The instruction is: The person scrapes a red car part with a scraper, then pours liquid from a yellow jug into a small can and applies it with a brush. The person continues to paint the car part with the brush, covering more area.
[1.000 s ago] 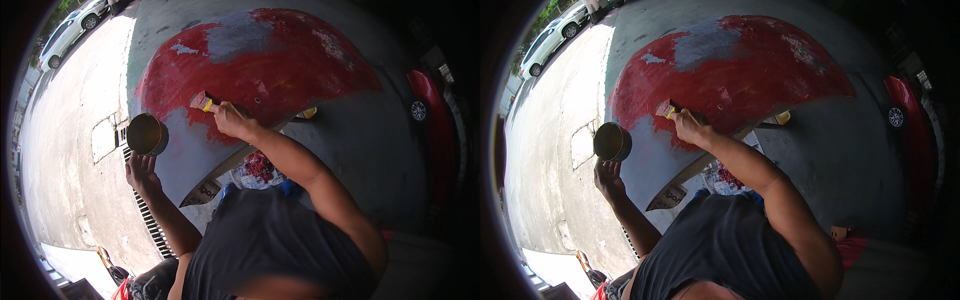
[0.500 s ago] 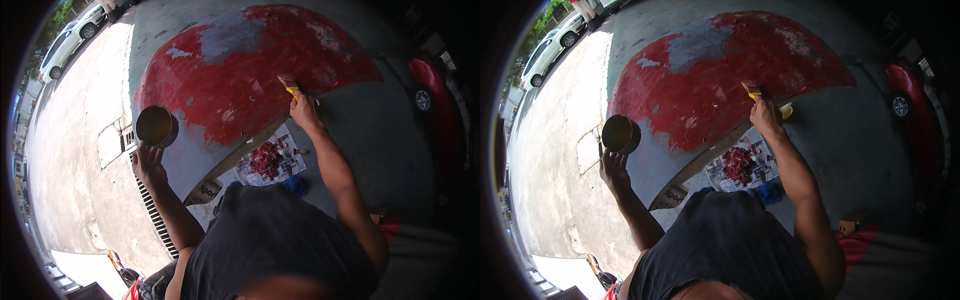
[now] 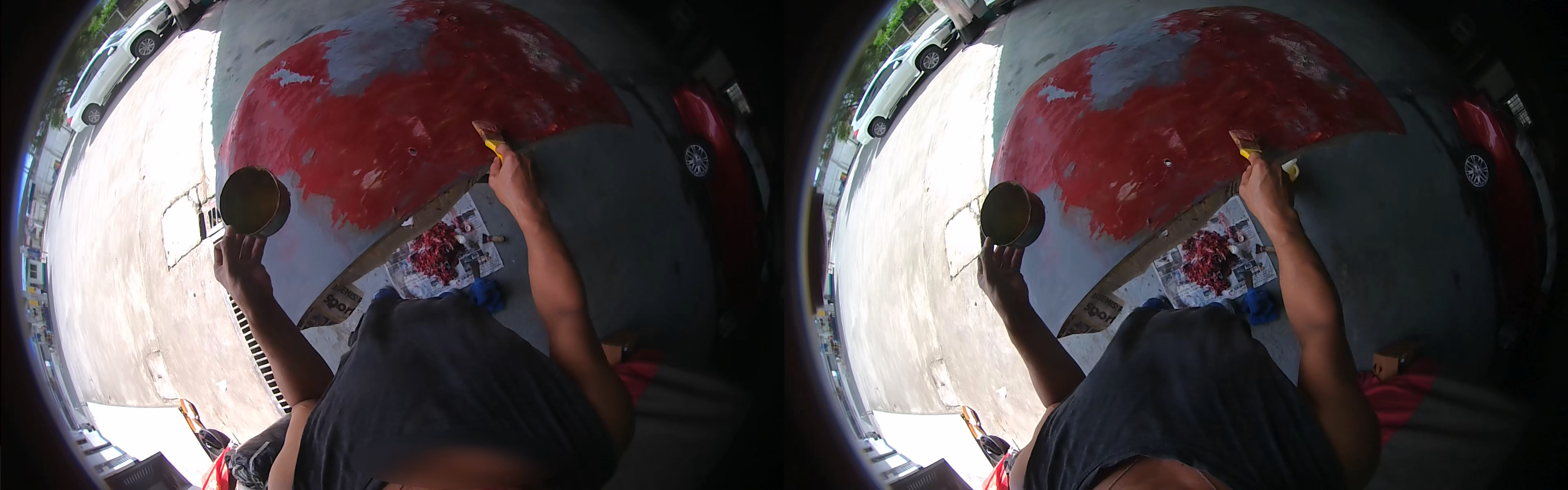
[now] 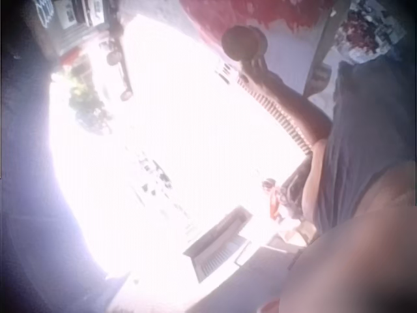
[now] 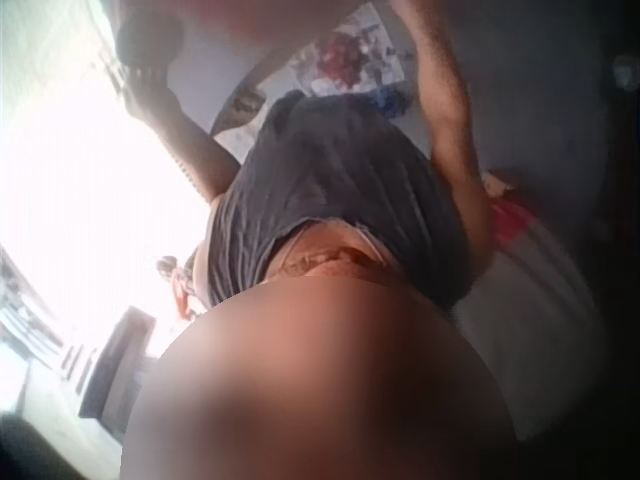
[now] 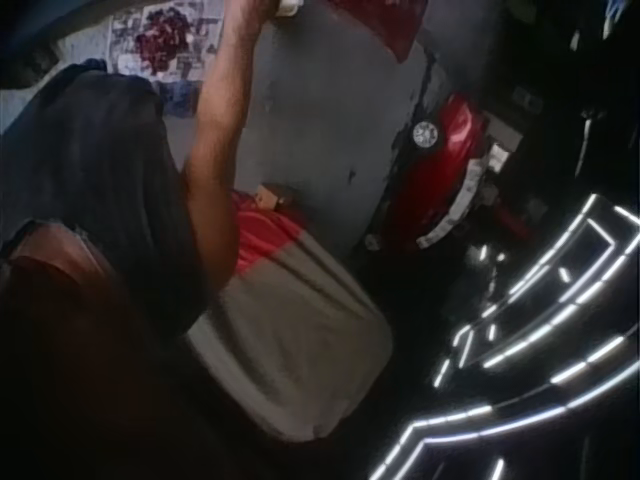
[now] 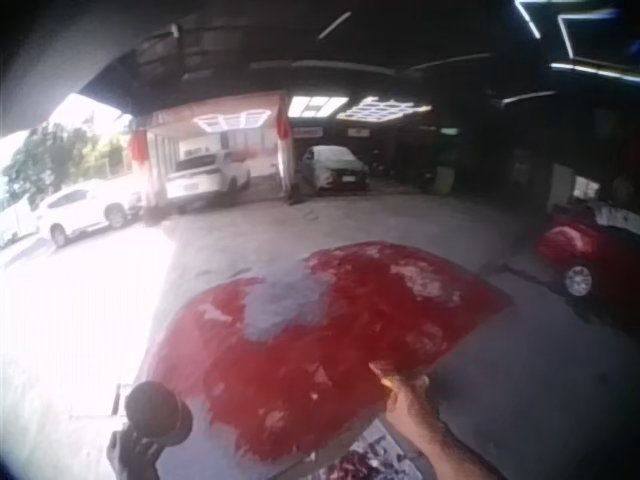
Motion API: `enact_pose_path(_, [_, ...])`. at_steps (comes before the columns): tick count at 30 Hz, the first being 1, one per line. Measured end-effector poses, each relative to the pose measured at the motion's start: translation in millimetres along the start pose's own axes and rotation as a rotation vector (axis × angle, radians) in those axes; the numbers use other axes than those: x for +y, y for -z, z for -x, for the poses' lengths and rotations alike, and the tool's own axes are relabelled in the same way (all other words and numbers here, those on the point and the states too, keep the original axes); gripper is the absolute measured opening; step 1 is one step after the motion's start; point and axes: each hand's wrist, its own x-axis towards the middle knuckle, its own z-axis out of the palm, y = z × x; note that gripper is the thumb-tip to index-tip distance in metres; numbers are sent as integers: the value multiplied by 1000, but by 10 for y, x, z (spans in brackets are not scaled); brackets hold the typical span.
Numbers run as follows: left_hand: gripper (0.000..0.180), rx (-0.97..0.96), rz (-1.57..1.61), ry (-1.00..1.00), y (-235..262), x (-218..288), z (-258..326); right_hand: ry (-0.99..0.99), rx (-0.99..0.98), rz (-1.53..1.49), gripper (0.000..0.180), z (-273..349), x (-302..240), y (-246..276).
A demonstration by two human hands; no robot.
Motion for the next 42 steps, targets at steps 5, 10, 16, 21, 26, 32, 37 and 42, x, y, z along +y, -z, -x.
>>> enact_pose_path(5, [30,-12,5,-9,-14,-43,-1,232,-259,21,29,946,-652,-418])
enact_pose_path(10, [32,-7,8,22,-61,-49,-30,451,-364,-75,30,1148,-965,-599])
enact_pose_path(16, [35,-57,1,-20,25,-61,-21,161,-218,-92,27,755,85,50])
enact_pose_path(21, [35,-42,-88,-39,14,-25,4,-13,36,31,23,399,463,150])
enact_pose_path(26, [37,-7,-76,-23,-84,19,26,150,-148,-106,20,1039,-313,-348])
enact_pose_path(32, [38,-28,-17,-14,-102,11,52,425,-267,-196,23,917,-736,-596])
enact_pose_path(37, [36,-39,-5,-9,4,14,73,208,-74,-118,23,2,-450,-569])
enact_pose_path(42, [33,-43,40,6,90,13,76,575,-47,289,19,-324,-681,-824])
